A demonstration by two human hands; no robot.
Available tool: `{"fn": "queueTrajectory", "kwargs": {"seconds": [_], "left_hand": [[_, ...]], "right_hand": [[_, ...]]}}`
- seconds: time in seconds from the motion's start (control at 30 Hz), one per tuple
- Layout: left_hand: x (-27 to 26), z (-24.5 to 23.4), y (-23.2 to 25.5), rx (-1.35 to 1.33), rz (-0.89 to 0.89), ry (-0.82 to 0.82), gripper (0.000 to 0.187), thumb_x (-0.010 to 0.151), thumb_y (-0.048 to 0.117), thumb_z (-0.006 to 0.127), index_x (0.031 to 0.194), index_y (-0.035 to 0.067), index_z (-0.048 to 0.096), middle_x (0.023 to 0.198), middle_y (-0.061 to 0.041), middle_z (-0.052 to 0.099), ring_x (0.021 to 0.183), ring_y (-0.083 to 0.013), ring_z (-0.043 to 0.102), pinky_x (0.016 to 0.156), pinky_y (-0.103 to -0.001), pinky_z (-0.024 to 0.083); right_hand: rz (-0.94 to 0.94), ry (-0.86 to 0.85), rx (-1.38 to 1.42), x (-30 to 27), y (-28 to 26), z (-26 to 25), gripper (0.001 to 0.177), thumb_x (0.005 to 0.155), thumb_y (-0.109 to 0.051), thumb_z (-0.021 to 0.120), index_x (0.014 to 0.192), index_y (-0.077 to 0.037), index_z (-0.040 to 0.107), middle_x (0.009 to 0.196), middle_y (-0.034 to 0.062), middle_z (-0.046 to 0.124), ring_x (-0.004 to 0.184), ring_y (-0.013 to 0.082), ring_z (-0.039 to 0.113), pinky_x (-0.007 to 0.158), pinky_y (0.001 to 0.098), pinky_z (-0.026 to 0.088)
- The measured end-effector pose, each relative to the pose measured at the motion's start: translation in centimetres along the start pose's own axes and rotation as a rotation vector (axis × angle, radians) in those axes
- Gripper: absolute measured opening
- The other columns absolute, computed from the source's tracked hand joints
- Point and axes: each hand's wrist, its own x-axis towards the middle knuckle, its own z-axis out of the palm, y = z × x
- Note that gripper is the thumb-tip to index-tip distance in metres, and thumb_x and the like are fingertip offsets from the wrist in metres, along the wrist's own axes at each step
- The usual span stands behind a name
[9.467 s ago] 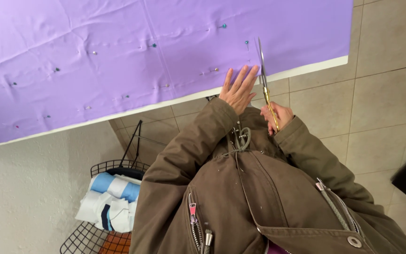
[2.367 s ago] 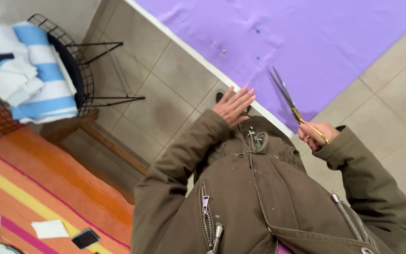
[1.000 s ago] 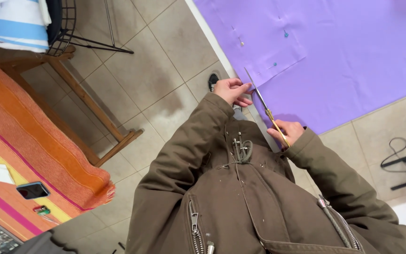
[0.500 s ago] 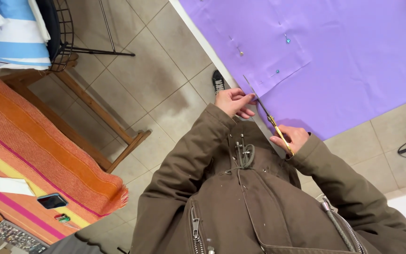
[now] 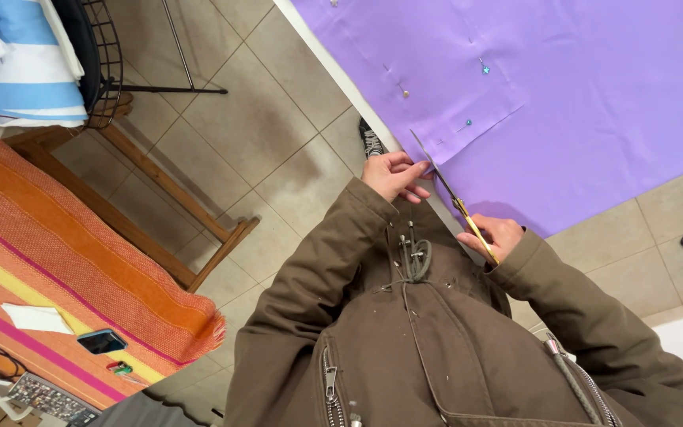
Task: The person retrieves a pair of gold-handled scissors and cuts a large piece of purple fabric laid out on a white table. The fabric is pinned in several places, and the person carefully follows the pinned lines to cut out a specific shape.
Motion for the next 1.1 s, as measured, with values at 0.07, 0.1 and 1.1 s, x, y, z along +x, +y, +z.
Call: {"fn": "queueTrajectory", "kwargs": {"seconds": [0.07, 0.1, 1.1], "left_hand": [[0.1, -0.1, -0.1, 0.006, 0.005, 0.009, 0.03, 0.096, 0.019, 0.069, 0.112, -0.007, 0.069, 0.103, -0.018, 0.077, 0.071, -0.0229, 0.077, 0.054, -0.03, 0.061], [0.1, -0.2, -0.2, 0.001, 0.004, 0.002, 0.03, 0.096, 0.019, 0.07, 0.111, -0.008, 0.069, 0.103, -0.018, 0.077, 0.071, -0.0229, 0.077, 0.055, -0.03, 0.061], [0.5, -1.0, -0.7, -0.004, -0.014, -0.092, 0.028, 0.096, 0.021, 0.07, 0.11, -0.003, 0.071, 0.105, -0.017, 0.078, 0.078, -0.0205, 0.077, 0.062, -0.03, 0.063]], "right_hand": [[0.031, -0.004, 0.008, 0.0, 0.3, 0.2, 0.038, 0.091, -0.043, 0.065, 0.091, -0.006, 0.064, 0.061, 0.009, 0.053, 0.057, 0.0225, 0.047, 0.056, 0.0397, 0.042], [0.041, -0.014, -0.016, 0.0, 0.3, 0.2, 0.038, 0.091, -0.043, 0.065, 0.092, -0.005, 0.065, 0.061, 0.0098, 0.054, 0.057, 0.0233, 0.047, 0.057, 0.0398, 0.042], [-0.068, 0.046, -0.081, 1.9, -2.2, -0.2, 0.037, 0.094, -0.041, 0.064, 0.093, -0.004, 0.065, 0.065, 0.0122, 0.056, 0.058, 0.0268, 0.051, 0.058, 0.0408, 0.044]]}}
